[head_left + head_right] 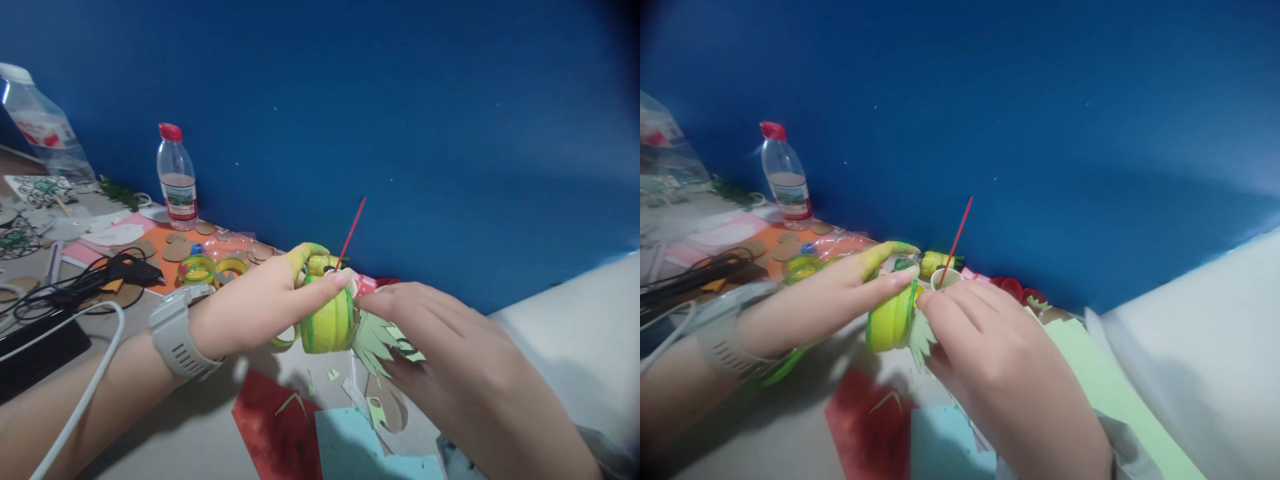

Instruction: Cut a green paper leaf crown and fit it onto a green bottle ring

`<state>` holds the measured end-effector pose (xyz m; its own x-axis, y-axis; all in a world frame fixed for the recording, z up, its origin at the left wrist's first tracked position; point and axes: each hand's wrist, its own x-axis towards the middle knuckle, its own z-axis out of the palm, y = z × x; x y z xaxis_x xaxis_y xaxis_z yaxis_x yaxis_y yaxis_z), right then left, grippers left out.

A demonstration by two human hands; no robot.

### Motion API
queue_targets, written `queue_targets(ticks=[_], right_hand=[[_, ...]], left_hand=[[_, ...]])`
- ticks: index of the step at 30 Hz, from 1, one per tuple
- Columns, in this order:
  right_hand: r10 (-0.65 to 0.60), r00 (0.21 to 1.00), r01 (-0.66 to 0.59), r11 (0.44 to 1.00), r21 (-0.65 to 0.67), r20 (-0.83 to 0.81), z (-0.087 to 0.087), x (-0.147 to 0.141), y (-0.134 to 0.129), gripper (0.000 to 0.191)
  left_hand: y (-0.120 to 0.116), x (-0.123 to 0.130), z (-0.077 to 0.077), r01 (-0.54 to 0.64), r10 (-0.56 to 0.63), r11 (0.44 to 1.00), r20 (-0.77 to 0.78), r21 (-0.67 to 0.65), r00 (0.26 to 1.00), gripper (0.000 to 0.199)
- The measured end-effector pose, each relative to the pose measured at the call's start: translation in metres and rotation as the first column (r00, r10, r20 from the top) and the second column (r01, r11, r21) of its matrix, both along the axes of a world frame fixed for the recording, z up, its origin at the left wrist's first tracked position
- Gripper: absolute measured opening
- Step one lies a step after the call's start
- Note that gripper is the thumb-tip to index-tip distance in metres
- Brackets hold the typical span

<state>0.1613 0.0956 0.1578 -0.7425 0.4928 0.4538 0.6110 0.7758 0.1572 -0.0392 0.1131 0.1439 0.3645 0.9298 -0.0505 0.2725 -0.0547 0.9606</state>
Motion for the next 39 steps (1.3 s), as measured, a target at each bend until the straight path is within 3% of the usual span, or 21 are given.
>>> queue_targets(ticks=[8,11,14,17,20,25,39], right_hand=[[-0.050,0.998,0.050,0.999,-0.018,-0.023,-0.005,0.002,0.000,0.033],[-0.142,0.986,0.138,0.989,-0.051,-0.090,-0.002,0.003,-0.002,0.029],[-0.288,0.937,0.255,0.951,-0.173,-0.200,0.005,0.005,-0.006,0.019],[-0.275,0.926,0.171,0.917,-0.361,-0.260,0.011,0.005,-0.011,0.021],[-0.250,0.934,0.118,0.889,-0.442,-0.254,0.011,0.001,-0.014,0.012],[-0.289,0.932,0.153,0.859,-0.488,-0.217,0.004,-0.005,-0.011,0.011],[-0.298,0.930,0.173,0.870,-0.461,-0.214,0.005,-0.009,-0.008,0.018]], left_hand=[[-0.001,0.000,0.005,0.025,-0.025,0.999,-0.001,0.039,1.000,0.028],[-0.002,0.000,0.007,0.020,-0.020,0.999,-0.007,0.043,1.000,0.028],[-0.002,0.001,0.006,-0.013,0.013,1.000,-0.001,0.026,1.000,0.035],[0.001,0.000,-0.001,-0.065,0.064,0.997,0.021,0.045,0.998,0.043],[0.003,-0.001,-0.010,-0.105,0.098,0.988,0.059,0.113,0.993,0.045],[0.004,-0.001,-0.014,-0.111,0.101,0.985,0.078,0.133,0.992,0.045],[0.004,0.002,-0.012,-0.090,0.078,0.984,0.081,0.153,0.994,0.041]])
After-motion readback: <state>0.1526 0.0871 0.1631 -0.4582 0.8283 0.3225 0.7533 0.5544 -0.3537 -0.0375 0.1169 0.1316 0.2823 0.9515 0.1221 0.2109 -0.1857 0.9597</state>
